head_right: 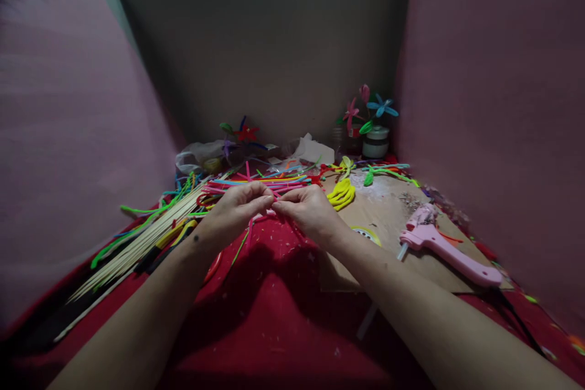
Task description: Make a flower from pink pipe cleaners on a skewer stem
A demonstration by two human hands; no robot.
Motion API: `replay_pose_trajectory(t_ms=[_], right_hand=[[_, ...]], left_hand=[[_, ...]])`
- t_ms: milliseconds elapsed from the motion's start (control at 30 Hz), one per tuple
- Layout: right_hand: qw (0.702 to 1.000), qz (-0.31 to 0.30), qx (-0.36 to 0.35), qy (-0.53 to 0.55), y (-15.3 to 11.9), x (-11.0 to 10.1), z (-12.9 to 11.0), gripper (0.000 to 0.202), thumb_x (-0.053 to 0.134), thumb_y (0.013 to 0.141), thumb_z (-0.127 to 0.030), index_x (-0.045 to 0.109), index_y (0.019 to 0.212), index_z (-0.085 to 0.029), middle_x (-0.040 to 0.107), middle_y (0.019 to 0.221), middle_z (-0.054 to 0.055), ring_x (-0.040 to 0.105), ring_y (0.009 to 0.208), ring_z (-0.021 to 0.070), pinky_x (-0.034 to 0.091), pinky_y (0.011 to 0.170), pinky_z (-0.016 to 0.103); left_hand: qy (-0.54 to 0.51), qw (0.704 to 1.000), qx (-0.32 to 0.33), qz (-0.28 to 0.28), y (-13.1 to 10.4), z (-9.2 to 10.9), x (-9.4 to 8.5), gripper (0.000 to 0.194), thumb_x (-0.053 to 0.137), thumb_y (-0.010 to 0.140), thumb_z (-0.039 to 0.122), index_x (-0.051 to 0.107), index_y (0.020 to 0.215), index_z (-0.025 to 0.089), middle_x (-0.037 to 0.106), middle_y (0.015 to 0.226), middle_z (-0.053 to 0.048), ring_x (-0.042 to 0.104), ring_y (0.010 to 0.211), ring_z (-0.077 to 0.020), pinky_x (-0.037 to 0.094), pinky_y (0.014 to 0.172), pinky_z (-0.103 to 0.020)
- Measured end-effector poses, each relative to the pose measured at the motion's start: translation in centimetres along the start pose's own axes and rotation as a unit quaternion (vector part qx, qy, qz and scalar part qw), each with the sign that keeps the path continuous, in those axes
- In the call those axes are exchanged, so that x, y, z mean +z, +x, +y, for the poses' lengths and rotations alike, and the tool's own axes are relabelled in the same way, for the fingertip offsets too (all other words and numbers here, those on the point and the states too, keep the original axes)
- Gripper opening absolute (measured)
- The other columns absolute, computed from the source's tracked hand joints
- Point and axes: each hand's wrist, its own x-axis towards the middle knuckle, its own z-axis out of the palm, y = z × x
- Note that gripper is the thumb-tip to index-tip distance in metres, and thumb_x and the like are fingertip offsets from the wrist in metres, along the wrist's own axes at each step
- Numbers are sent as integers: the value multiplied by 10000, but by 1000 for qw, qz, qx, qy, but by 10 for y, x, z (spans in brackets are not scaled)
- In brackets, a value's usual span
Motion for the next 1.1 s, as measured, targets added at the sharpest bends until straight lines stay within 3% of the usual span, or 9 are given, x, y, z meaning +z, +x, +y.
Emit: replay_pose_trajectory(t_ms=[133,300,433,533,700,900,1100], right_hand=[[993,28,58,103,2,0,4,215,673,616,-332,642,602,-119,515,482,-19,363,436,63,242,449,229],[989,64,54,123,1,4,5,234,707,577,-333,611,556,-122,512,480,-23,373,438,59,255,449,226],[987,83,32,131,0,7,6,203,674,621,-323,630,594,-127,551,513,-12,414,456,69,294,460,224],[985,101,32,135,0,8,8,205,666,623,-329,630,605,-128,576,539,2,443,478,83,321,471,229],[987,80,44,129,-1,8,7,204,653,623,-315,630,599,-114,542,511,-13,403,455,66,290,459,221],[989,24,58,136,1,7,8,87,613,596,-195,622,551,-121,499,435,-33,377,390,59,283,417,221],[986,67,69,133,2,7,9,62,601,573,-172,634,574,-120,539,457,-15,422,387,71,331,402,222]], left_hand=[[-17,999,0,27,1,1,-2,194,576,706,319,589,700,125,554,642,3,484,599,-107,375,578,-236],[36,999,5,36,0,6,-7,189,628,668,308,635,651,120,570,613,-1,503,604,-111,374,577,-232],[-80,996,-36,-10,-1,1,-2,163,589,708,285,587,670,127,464,486,48,382,415,-53,281,422,-195],[-155,987,-44,-15,-1,-2,7,150,594,708,277,539,718,138,484,514,52,366,369,-40,260,372,-181],[-135,990,-43,22,0,-2,13,173,600,713,289,517,698,138,480,476,58,390,349,-39,260,350,-159],[-91,993,-57,41,2,-2,11,161,550,746,245,490,644,135,499,469,50,406,344,-31,275,346,-145],[-129,988,-87,-20,5,-9,6,175,623,682,271,522,694,129,527,504,35,436,361,-51,299,327,-163]])
